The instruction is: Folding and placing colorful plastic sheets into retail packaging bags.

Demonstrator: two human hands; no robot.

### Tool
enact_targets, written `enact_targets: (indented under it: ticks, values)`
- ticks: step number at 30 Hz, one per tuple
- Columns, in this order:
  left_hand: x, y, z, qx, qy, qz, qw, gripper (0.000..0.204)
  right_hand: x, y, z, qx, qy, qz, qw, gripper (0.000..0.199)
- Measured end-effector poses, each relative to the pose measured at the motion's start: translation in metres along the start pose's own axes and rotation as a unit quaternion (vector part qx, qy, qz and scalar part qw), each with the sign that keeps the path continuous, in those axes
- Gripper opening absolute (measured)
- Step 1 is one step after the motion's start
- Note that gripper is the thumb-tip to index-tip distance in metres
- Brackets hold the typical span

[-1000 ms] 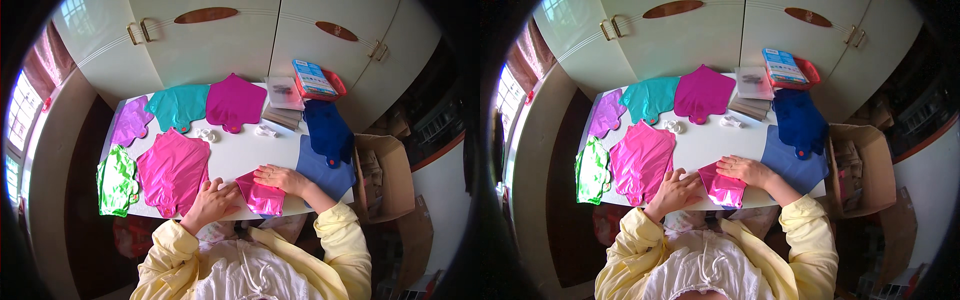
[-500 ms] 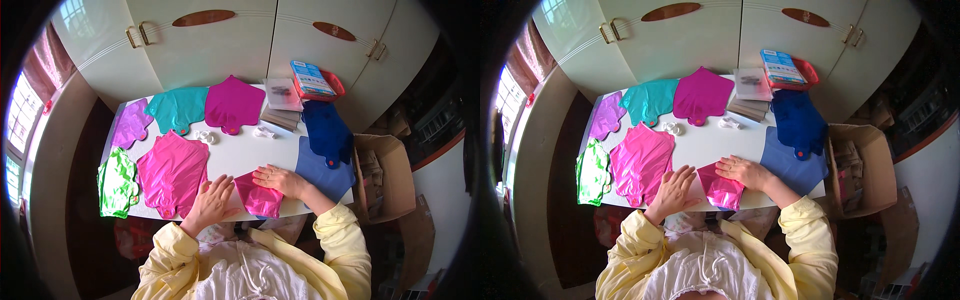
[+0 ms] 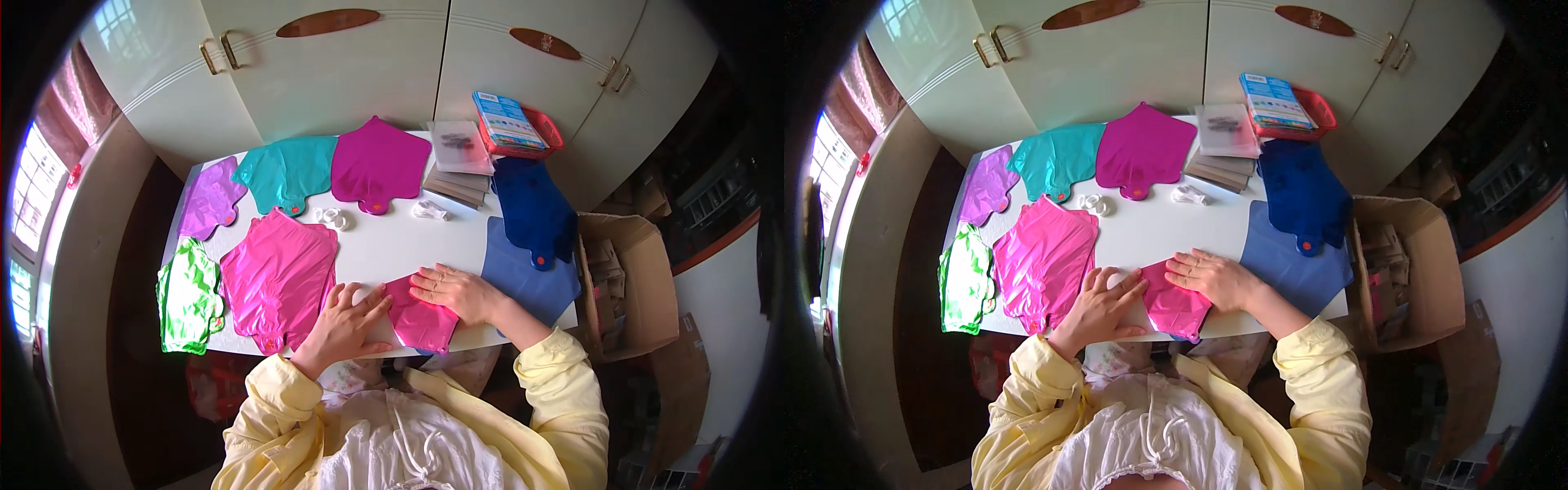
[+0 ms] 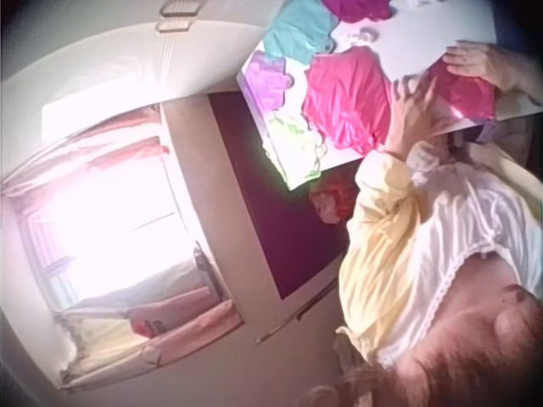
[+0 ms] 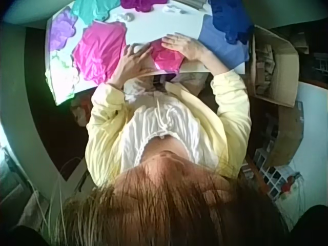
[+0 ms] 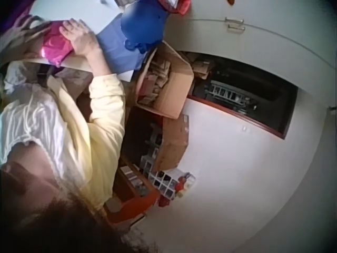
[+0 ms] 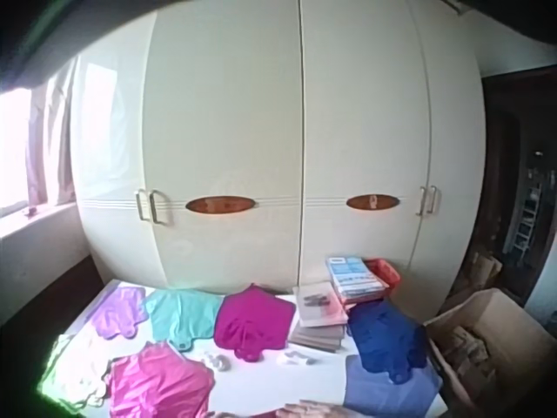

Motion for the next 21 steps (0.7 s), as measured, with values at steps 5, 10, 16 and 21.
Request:
enact_targets:
  ticks: [5, 10, 16, 21]
  values:
    - [-0.001, -0.004, -0.004, 0.022, -0.008, 0.024, 0.999, 0.079, 0.003, -0.002, -0.001, -0.018, 0.007, -0.003, 1.000, 0.064]
    - [0.003, -0.015, -0.010, 0.014, 0.000, 0.013, 1.000, 0.089, 0.002, -0.001, -0.001, -0.019, 0.005, 0.007, 1.000, 0.063]
    - [0.005, -0.032, -0.018, 0.011, 0.004, 0.011, 1.000, 0.091, 0.003, 0.006, 0.000, -0.001, -0.021, -0.014, 1.000, 0.065]
    - [0.003, -0.024, -0.029, -0.029, -0.032, -0.014, 0.999, 0.082, 0.012, 0.039, 0.004, 0.054, -0.053, -0.031, 0.997, 0.074]
Point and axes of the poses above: each hand's wrist, its own z-axis towards the middle knuckle, its own x-axis out of the palm, y = z × x, the point moved 8 cm from there along z, towards the middle knuckle, and after that the axes turned 13 degrees about z, right-handed, at the moved point
